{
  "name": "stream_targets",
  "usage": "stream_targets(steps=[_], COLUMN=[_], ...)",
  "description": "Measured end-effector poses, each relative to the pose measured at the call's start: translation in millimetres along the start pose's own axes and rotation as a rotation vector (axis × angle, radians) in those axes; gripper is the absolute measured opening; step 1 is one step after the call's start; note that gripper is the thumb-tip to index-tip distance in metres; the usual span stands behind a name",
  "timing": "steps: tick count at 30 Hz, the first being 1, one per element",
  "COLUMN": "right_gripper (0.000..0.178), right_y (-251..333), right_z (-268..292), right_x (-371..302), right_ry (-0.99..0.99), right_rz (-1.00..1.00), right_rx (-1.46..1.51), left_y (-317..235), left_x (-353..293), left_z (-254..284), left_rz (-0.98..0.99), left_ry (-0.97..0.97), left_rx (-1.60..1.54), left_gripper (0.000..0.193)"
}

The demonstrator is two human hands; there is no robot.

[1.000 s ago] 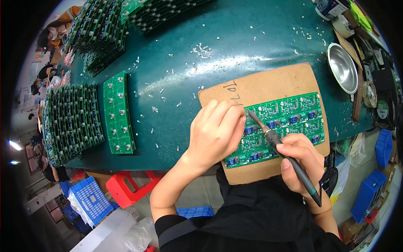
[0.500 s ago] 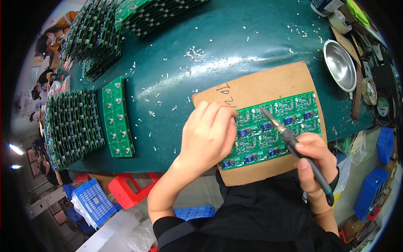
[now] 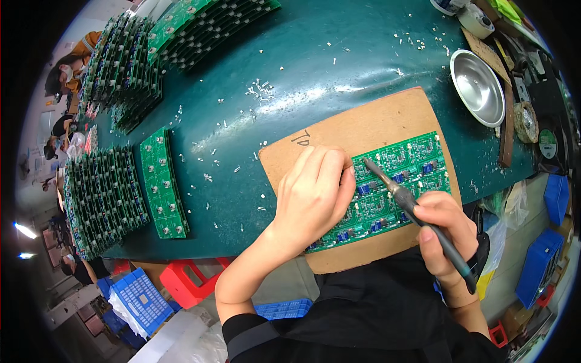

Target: The person solders components onto circuit boards using a soldering iron, turns each board over by hand, stacks the soldered boards on the workbench, and positions new circuit boards to solder.

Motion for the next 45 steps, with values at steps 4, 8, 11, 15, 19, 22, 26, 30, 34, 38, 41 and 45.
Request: stream_targets(steps=[4, 8, 11, 15, 19, 22, 26, 30, 34, 38, 41, 45], right_gripper=[0.021, 0.023, 0.024, 0.025, 0.022, 0.022, 0.021, 0.02, 0.021, 0.021, 0.022, 0.023], right_y=[2, 3, 6, 5, 4, -3, -6, -13, -18, -21, -23, -21], right_z=[4, -5, -7, -2, 7, 5, 13, 40, 46, 40, 40, 38], right_x=[-1, 2, 4, 8, 5, 6, 2, -17, -21, -15, -9, -1], right_ry=[-0.026, -0.001, 0.021, 0.039, 0.016, 0.037, 0.031, -0.178, -0.172, -0.12, -0.077, -0.011], right_rz=[0.035, 0.07, 0.079, 0.097, 0.032, -0.009, -0.038, -0.129, -0.121, -0.144, -0.11, -0.051], right_rx=[0.051, -0.011, -0.043, -0.044, -0.008, 0.054, 0.082, 0.136, 0.119, 0.163, 0.132, 0.074], left_y=[2, 3, -3, -9, -13, -15, -19, -13, -17, -26, -23, -23], left_x=[1, 2, 6, 5, 5, 8, 10, 10, 14, 28, 32, 35], left_z=[1, 0, -3, 0, -3, -6, -1, 11, 7, -10, -21, -26], left_rz=[0.013, 0.01, -0.042, -0.074, -0.112, -0.124, -0.1, -0.067, 0.103, -0.007, -0.037, -0.05], left_ry=[-0.007, 0.007, -0.027, -0.047, -0.048, -0.026, 0.003, 0.033, 0.073, 0.044, 0.037, 0.043], left_rx=[-0.049, -0.025, 0.05, 0.135, 0.211, 0.255, 0.262, 0.13, -0.092, -0.091, -0.061, 0.029], left_gripper=[0.016, 0.017, 0.018, 0.017, 0.017, 0.016, 0.014, 0.012, 0.017, 0.013, 0.014, 0.015])
Point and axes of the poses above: each hand's wrist, its own x-axis towards the middle knuckle, its own z-axis out of the back of the hand, y = z × x, the point moved 6 cm from there along x, towards the middle knuckle, and after that the axes turned 6 degrees about y, right-handed, at the moved point
